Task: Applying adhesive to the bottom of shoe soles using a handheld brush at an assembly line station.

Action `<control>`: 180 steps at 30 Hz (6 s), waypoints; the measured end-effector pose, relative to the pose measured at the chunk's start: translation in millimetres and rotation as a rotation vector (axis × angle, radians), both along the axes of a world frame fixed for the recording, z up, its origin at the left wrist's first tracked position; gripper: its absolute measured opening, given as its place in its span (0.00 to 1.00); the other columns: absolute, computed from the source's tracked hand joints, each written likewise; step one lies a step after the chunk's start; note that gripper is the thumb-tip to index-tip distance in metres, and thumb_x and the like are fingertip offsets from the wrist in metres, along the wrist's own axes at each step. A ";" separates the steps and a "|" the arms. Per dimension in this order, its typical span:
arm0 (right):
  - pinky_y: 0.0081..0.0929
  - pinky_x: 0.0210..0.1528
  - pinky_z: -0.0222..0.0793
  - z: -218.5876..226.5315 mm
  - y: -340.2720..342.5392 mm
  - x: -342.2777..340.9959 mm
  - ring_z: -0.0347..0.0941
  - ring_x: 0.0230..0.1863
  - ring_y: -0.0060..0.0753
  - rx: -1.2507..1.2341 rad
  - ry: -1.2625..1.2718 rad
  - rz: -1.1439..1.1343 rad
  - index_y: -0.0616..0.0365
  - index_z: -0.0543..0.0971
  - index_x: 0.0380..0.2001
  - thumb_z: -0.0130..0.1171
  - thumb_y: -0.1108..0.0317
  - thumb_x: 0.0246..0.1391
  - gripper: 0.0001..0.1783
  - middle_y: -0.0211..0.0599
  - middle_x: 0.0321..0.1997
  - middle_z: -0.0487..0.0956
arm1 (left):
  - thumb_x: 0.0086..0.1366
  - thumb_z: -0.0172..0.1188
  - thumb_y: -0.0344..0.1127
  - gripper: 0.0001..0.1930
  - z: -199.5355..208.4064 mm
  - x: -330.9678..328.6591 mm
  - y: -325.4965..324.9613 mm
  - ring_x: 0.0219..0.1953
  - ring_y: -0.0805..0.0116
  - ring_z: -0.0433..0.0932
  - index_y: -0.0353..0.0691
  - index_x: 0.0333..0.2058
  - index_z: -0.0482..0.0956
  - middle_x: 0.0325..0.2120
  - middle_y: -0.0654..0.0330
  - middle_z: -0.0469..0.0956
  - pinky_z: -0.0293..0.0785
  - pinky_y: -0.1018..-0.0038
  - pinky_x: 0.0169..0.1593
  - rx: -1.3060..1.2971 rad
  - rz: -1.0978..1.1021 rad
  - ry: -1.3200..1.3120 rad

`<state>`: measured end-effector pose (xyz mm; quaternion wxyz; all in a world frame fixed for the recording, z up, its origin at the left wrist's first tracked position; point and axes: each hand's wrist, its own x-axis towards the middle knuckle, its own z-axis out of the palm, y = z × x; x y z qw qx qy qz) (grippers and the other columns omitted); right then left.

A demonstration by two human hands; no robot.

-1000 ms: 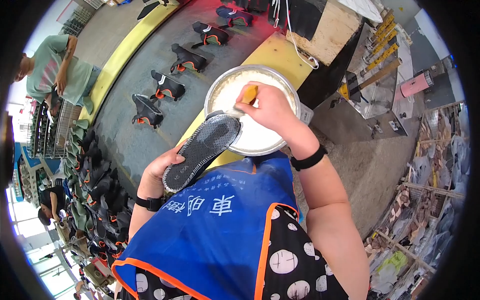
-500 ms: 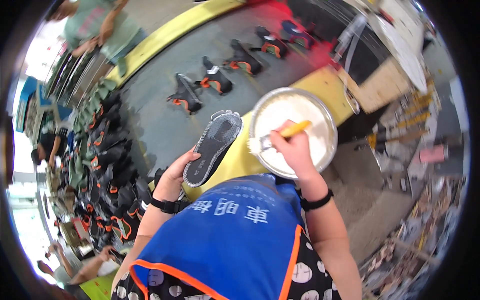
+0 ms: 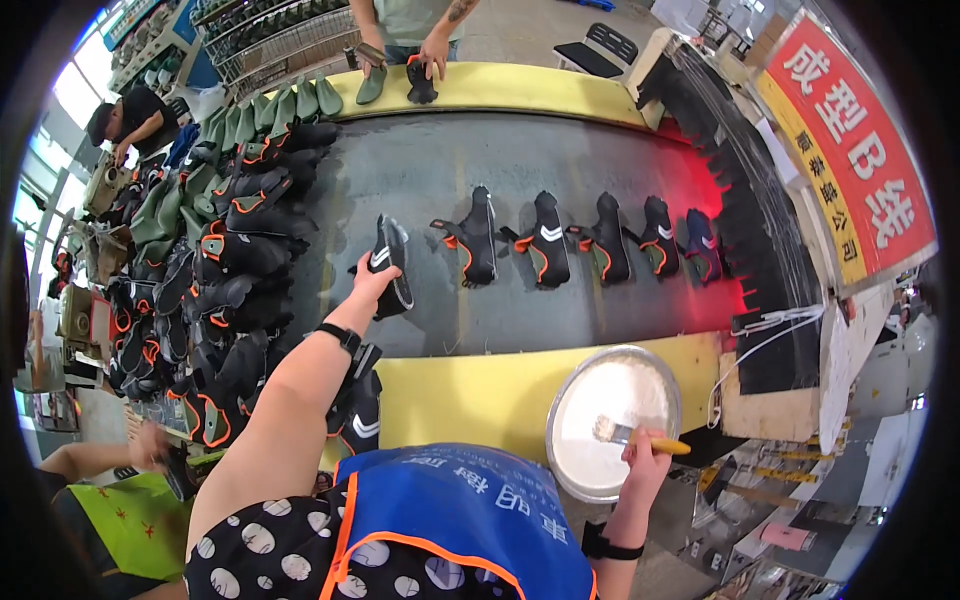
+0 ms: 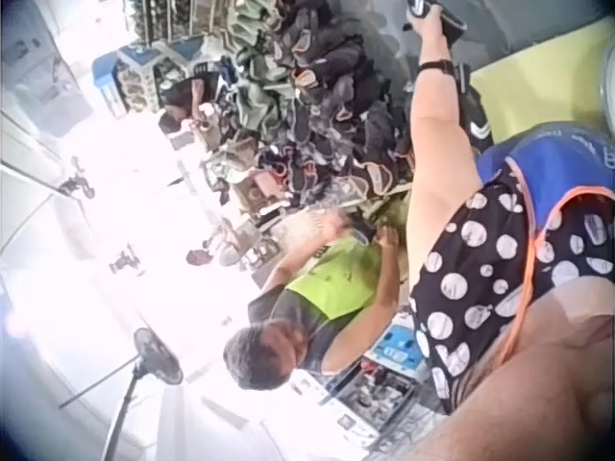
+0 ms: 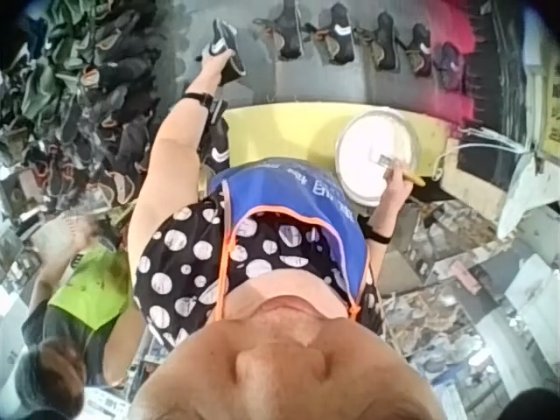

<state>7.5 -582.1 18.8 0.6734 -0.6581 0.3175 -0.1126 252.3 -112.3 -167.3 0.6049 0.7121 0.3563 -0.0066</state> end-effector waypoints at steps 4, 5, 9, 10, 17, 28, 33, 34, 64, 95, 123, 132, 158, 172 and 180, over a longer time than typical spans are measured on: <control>0.17 0.23 0.60 2.7 6.1 9.7 0.64 0.20 0.18 -0.041 0.020 -0.009 0.57 0.71 0.30 0.58 0.72 0.60 0.06 0.26 0.22 0.68 | 0.45 0.74 0.43 0.53 -30.9 43.5 19.0 0.59 0.49 0.71 0.49 0.69 0.55 0.58 0.43 0.69 0.69 0.60 0.61 0.405 -0.189 0.090; 0.17 0.23 0.60 5.1 9.1 13.4 0.63 0.20 0.18 -0.057 0.041 -0.021 0.57 0.71 0.31 0.58 0.72 0.60 0.06 0.26 0.22 0.68 | 0.48 0.72 0.45 0.51 -42.4 48.7 27.0 0.61 0.42 0.68 0.55 0.70 0.54 0.60 0.40 0.66 0.68 0.57 0.63 0.415 -0.296 0.235; 0.17 0.22 0.59 -3.0 0.9 9.6 0.61 0.19 0.18 -0.144 0.062 -0.057 0.54 0.71 0.30 0.60 0.70 0.59 0.07 0.24 0.21 0.65 | 0.52 0.71 0.49 0.53 -19.6 62.9 -3.6 0.60 0.41 0.69 0.61 0.72 0.46 0.60 0.41 0.67 0.67 0.56 0.63 0.470 -0.567 0.279; 0.16 0.22 0.59 -3.4 -1.5 12.1 0.61 0.19 0.17 -0.139 0.086 -0.045 0.54 0.71 0.31 0.60 0.69 0.60 0.07 0.25 0.21 0.66 | 0.52 0.71 0.47 0.47 -9.5 62.5 0.6 0.59 0.43 0.70 0.59 0.69 0.56 0.58 0.43 0.69 0.68 0.56 0.62 0.529 -0.574 0.279; 0.15 0.22 0.58 4.2 8.7 44.4 0.62 0.20 0.14 -0.217 0.069 -0.030 0.53 0.72 0.34 0.59 0.68 0.61 0.06 0.23 0.23 0.69 | 0.60 0.59 0.37 0.16 86.9 76.0 160.9 0.54 0.54 0.72 0.46 0.47 0.78 0.48 0.52 0.73 0.64 0.55 0.61 1.471 -0.566 0.262; 0.17 0.22 0.66 23.7 41.3 53.9 0.68 0.19 0.18 -0.226 -0.005 0.000 0.58 0.71 0.29 0.59 0.75 0.58 0.07 0.30 0.22 0.73 | 0.61 0.52 0.31 0.14 -5.4 77.9 277.5 0.59 0.53 0.71 0.43 0.45 0.80 0.46 0.54 0.79 0.37 0.52 0.76 1.851 -0.912 -0.254; 0.17 0.21 0.70 12.8 26.5 38.6 0.71 0.19 0.19 -0.257 -0.023 -0.079 0.58 0.72 0.30 0.62 0.75 0.56 0.08 0.32 0.22 0.75 | 0.69 0.48 0.40 0.16 -18.4 83.8 242.3 0.64 0.51 0.65 0.48 0.52 0.75 0.49 0.57 0.76 0.33 0.45 0.72 1.995 -0.958 0.410; 0.18 0.21 0.71 14.0 25.0 32.4 0.72 0.19 0.19 -0.259 -0.020 -0.093 0.58 0.72 0.30 0.63 0.75 0.55 0.08 0.32 0.22 0.75 | 0.70 0.48 0.40 0.16 -3.0 87.2 223.1 0.64 0.50 0.64 0.48 0.53 0.75 0.49 0.57 0.76 0.33 0.44 0.72 1.983 -0.988 0.412; 0.21 0.35 0.75 -37.8 -67.3 -49.7 0.77 0.34 0.22 0.374 -0.192 -0.230 0.59 0.76 0.47 0.59 0.64 0.64 0.13 0.30 0.40 0.80 | 0.53 0.65 0.63 0.56 55.0 -202.5 -168.7 0.70 0.35 0.49 0.32 0.69 0.49 0.67 0.36 0.52 0.45 0.47 0.71 1.157 -1.221 0.045; 0.22 0.37 0.74 -105.7 -98.1 -53.1 0.80 0.33 0.24 -0.380 0.048 0.041 0.66 0.82 0.35 0.68 0.69 0.54 0.10 0.39 0.33 0.84 | 0.54 0.57 0.33 0.44 176.4 -192.4 -184.9 0.56 0.66 0.75 0.37 0.70 0.51 0.62 0.50 0.68 0.70 0.77 0.58 -0.692 -1.021 0.150; 0.21 0.42 0.69 6.7 -40.8 -51.0 0.75 0.38 0.26 -0.407 -0.535 0.397 0.60 0.84 0.35 0.68 0.75 0.50 0.07 0.34 0.34 0.78 | 0.51 0.59 0.33 0.47 197.7 -175.3 -228.3 0.63 0.61 0.69 0.32 0.70 0.50 0.64 0.46 0.64 0.63 0.71 0.65 -0.791 -1.406 0.518; 0.22 0.29 0.71 2.7 -35.4 -48.8 0.75 0.24 0.23 -0.449 -0.329 0.057 0.59 0.79 0.29 0.67 0.69 0.51 0.08 0.33 0.24 0.79 | 0.49 0.58 0.32 0.48 196.2 -180.9 -221.7 0.65 0.61 0.65 0.33 0.70 0.51 0.64 0.49 0.64 0.58 0.71 0.68 -0.639 -1.437 0.336; 0.29 0.26 0.67 -10.4 0.5 -50.2 0.72 0.19 0.32 -0.545 -0.177 0.016 0.59 0.73 0.25 0.62 0.66 0.56 0.11 0.37 0.17 0.74 | 0.54 0.60 0.31 0.44 192.8 -195.6 -217.5 0.63 0.61 0.65 0.42 0.70 0.53 0.62 0.51 0.65 0.59 0.69 0.66 -0.377 -1.414 -0.064; 0.24 0.41 0.71 9.0 -37.2 -24.9 0.77 0.36 0.32 -0.597 -0.560 0.256 0.60 0.81 0.32 0.69 0.74 0.49 0.07 0.35 0.32 0.80 | 0.56 0.57 0.38 0.43 157.9 -187.6 -189.5 0.63 0.63 0.69 0.31 0.69 0.53 0.64 0.47 0.65 0.62 0.72 0.65 -0.930 -1.228 0.428; 0.27 0.41 0.73 4.0 -30.3 -22.1 0.80 0.36 0.33 -0.590 -0.411 0.376 0.59 0.83 0.33 0.69 0.70 0.49 0.08 0.35 0.34 0.83 | 0.52 0.59 0.36 0.47 165.0 -186.2 -190.7 0.63 0.58 0.70 0.31 0.70 0.50 0.66 0.45 0.62 0.65 0.69 0.65 -0.936 -1.225 0.468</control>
